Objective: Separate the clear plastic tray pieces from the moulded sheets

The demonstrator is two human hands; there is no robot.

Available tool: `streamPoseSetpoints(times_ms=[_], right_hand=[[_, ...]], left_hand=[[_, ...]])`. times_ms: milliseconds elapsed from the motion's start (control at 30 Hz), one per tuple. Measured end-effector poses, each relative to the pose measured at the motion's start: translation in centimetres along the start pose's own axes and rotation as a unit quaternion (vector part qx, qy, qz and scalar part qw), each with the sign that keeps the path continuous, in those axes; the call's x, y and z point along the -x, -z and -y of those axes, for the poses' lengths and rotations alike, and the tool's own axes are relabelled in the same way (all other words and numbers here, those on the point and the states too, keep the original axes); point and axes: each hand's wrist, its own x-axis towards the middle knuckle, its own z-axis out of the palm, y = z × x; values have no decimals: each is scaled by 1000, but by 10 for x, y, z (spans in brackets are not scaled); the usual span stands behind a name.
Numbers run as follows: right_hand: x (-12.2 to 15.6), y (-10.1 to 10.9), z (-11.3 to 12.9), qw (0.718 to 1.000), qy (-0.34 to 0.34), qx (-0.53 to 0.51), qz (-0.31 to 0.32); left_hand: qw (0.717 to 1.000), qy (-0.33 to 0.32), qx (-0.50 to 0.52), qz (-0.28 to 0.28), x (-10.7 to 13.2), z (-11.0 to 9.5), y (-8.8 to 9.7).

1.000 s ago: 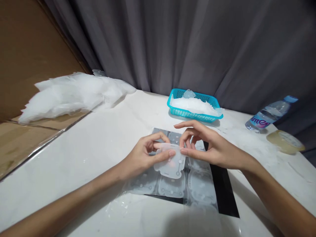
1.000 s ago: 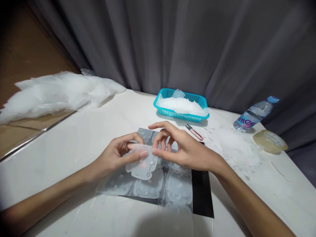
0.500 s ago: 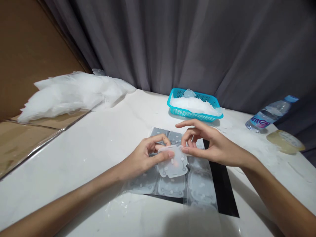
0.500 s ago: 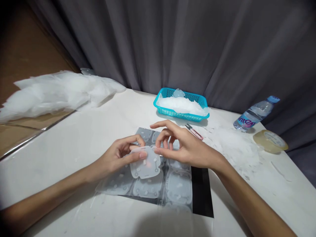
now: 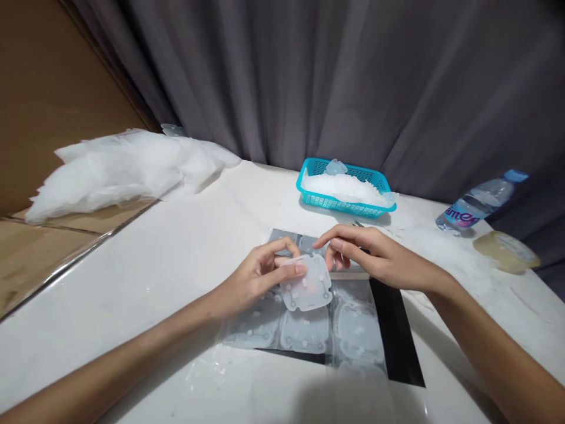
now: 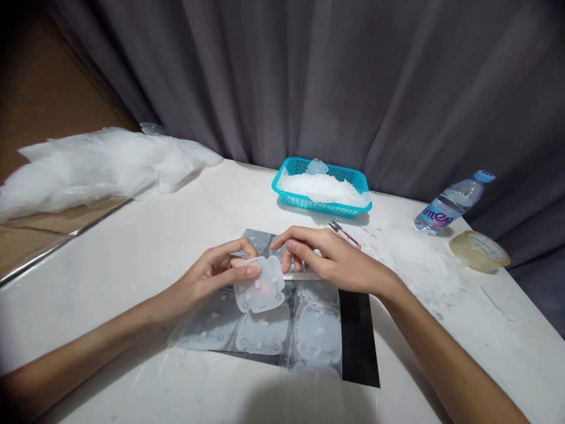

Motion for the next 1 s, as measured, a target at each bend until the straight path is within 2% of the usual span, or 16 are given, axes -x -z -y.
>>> streamPoseSetpoints(times_ms=[267,533,733,1000], right_hand=[[-1,-2,2,1000,-7,-3,29],[-4,-7,0,999,-14,11,31],[-4,-10,-2,999,-39,-31,14],[-6,-9,-4,996,-32,-79,9]], left_hand=[[998,-3,-35,-54,-1,3,0],[998,-13,-44,-48,-2,4,0],[998,-10,-43,-47,0,3,0],[998,-4,-38,-45,-2,7,1]])
